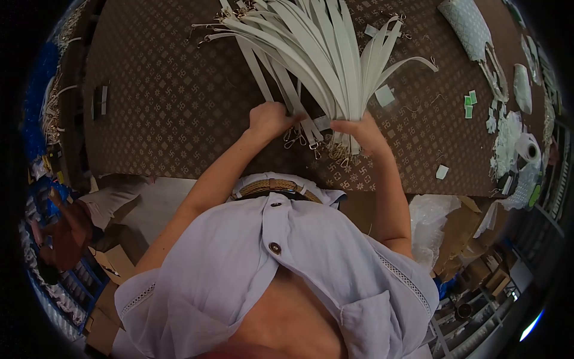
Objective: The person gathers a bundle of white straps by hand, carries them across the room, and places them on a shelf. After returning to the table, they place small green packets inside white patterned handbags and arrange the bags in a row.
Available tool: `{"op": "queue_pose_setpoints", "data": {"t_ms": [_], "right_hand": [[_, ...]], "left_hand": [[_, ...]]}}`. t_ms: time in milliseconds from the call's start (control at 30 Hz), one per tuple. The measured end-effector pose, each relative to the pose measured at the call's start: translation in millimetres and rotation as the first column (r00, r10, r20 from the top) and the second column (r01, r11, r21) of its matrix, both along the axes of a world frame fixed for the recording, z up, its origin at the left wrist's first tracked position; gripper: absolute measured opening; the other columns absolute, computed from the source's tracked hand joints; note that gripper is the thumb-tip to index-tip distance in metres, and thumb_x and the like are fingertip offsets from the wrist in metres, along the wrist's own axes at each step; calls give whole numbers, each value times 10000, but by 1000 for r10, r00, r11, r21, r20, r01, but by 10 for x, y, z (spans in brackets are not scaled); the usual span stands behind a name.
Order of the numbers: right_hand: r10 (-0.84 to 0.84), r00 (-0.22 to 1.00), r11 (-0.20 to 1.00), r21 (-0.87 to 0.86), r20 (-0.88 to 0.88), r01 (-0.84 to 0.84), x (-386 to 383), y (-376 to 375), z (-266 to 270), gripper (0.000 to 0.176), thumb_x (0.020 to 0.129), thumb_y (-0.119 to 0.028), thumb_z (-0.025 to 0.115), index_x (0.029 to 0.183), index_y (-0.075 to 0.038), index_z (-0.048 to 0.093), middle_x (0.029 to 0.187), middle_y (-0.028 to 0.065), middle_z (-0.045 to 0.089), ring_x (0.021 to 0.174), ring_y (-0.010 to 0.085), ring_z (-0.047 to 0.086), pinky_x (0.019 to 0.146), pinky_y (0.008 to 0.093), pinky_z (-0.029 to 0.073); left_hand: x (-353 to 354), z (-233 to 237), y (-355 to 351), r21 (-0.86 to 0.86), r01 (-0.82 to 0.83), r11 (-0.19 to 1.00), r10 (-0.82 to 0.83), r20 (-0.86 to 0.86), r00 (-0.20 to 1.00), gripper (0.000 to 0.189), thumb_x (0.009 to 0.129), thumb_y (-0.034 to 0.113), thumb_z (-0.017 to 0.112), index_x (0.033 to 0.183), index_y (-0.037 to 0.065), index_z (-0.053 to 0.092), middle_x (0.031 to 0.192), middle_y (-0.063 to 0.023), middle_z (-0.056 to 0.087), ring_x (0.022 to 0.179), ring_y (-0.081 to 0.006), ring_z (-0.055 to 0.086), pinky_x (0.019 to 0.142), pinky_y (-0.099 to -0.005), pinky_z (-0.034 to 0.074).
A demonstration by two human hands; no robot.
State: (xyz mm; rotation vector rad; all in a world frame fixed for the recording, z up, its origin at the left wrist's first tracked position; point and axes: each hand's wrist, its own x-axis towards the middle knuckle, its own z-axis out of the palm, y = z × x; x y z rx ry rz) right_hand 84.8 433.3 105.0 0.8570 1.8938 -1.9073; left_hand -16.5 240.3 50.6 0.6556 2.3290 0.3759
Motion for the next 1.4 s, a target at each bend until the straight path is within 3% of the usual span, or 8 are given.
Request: {"op": "queue_pose_setpoints", "data": {"t_ms": [600, 667, 700, 867, 1000, 1100, 1200, 1400], "right_hand": [[41, 999, 997, -64, 15, -40, 63, -28, -54, 616, 617, -164, 698, 1172, 9, 497, 1039, 93, 567, 936, 190, 528, 854, 302, 393], [41, 999, 997, -73, 3, -41, 54, -33, -73, 623, 616, -164, 698, 1179, 7, 493, 1054, 95, 562, 951, 192, 522, 863, 303, 388], [39, 999, 996, -79, -2, -39, 54, -43, -84, 631, 615, -165, 697, 1186, 6, 489, 1069, 98, 557, 965, 194, 517, 873, 304, 382], [56, 998, 997, -42, -22, -57, 116, -63, -152, 581, 633, -157, 688, 1159, 7, 505, 1038, 103, 572, 944, 188, 522, 861, 300, 390], [42, 999, 998, -51, -6, -42, 107, -76, -115, 553, 634, -156, 687, 1134, 11, 518, 1006, 98, 578, 913, 184, 530, 840, 298, 399], [31, 999, 998, -64, 28, -30, 108, -61, -140, 529, 637, -156, 686, 1112, 14, 526, 974, 90, 579, 879, 176, 532, 822, 300, 406], [52, 998, 998, -42, -21, -53, 110, -61, -123, 502, 642, -152, 683, 1089, 18, 530, 936, 80, 580, 845, 169, 531, 807, 303, 411], [58, 998, 997, -41, -7, -59, 109, -87, -112, 540, 640, -163, 689, 1119, 18, 516, 974, 95, 578, 877, 171, 530, 807, 300, 414]], "left_hand": [[-290, -56, -362, 98, -62, 993, 79, -183, 980, 353, 848, 328, 465, 932, 22, 620, 702, -146, 613, 603, -287, 604, 522, -373, 477], [-363, -9, -512, 336, -861, 382, 387, 788, 479, 343, 903, 340, 444, 1053, 48, 544, 631, -34, 533, 462, -138, 499, 405, -280, 399], [-316, 56, -506, 273, -928, 253, 410, 839, 358, 333, 928, 337, 422, 1118, 72, 489, 586, 28, 412, 426, -39, 358, 369, -194, 302], [413, -80, -616, -61, -893, 447, 304, 949, 88, 335, 904, 350, 461, 1000, 43, 554, 558, 33, 419, 420, -63, 349, 383, -214, 299], [406, -166, -733, 52, -641, 766, 369, 780, 505, 380, 903, 346, 426, 779, 34, 604, 521, 7, 454, 453, -69, 392, 418, -246, 328], [-33, -394, -567, 263, -374, 889, 400, -52, 915, 422, 845, 370, 477, 794, -26, 614, 680, -184, 605, 626, -320, 594, 573, -393, 458], [-309, -155, -282, -109, -152, 982, 146, -62, 987, 397, 800, 360, 516, 828, -21, 626, 818, -218, 611, 783, -382, 591, 663, -428, 471], [-409, -193, -301, -138, 67, 988, -68, -4, 998, 430, 720, 413, 598, 801, -6, 651, 806, -187, 624, 785, -363, 599, 669, -425, 473]]}}
